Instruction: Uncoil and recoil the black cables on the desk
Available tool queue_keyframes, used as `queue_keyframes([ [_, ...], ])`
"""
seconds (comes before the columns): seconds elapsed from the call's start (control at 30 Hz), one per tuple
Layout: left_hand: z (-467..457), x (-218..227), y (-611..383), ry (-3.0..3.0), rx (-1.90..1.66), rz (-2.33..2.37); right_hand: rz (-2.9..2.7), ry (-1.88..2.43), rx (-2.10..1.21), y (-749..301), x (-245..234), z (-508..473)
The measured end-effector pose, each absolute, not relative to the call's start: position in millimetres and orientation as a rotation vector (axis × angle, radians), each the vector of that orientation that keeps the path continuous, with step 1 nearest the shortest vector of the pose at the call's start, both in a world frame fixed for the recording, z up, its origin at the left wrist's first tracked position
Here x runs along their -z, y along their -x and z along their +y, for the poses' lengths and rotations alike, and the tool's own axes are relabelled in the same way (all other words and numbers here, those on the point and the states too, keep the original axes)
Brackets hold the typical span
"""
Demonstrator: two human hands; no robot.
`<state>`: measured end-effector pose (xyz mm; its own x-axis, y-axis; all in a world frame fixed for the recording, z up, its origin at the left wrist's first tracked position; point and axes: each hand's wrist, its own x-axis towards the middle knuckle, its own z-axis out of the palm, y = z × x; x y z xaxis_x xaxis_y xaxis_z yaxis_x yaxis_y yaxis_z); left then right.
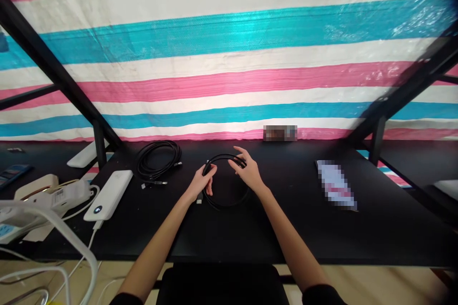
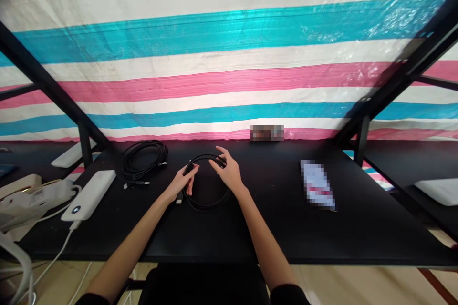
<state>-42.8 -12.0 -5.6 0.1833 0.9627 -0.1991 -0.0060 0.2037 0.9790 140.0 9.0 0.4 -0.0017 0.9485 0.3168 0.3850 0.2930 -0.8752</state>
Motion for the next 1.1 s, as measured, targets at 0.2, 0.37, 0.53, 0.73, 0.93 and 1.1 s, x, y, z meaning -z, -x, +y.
queue_keyframes([
  [0.2, -17, -1, 43, -1.164, -0.869, 1.073, -1.840, 1.314, -0.445, -145, 3, 11],
  [0.37, -14, -1, 43, -1.054, -0.925, 0.909, -1.865, 1.266, -0.467, -147, 5, 14],
  [0.53, -8, 3, 44, -0.986, -0.953, 0.880, -1.839, 1.247, -0.521, -144, 8, 15],
  [0.73, -12, 4, 43, -1.105, -0.990, 0.920, -1.899, 1.373, -0.442, -143, 5, 11],
  [0.93, -4, 0, 57, -0.999, -1.165, 0.913, -2.017, 1.407, -0.415, -139, -1, 5],
  [1.1, 6, -1, 69, -0.839, -1.341, 0.893, -2.031, 1.375, -0.550, -138, 4, 7],
])
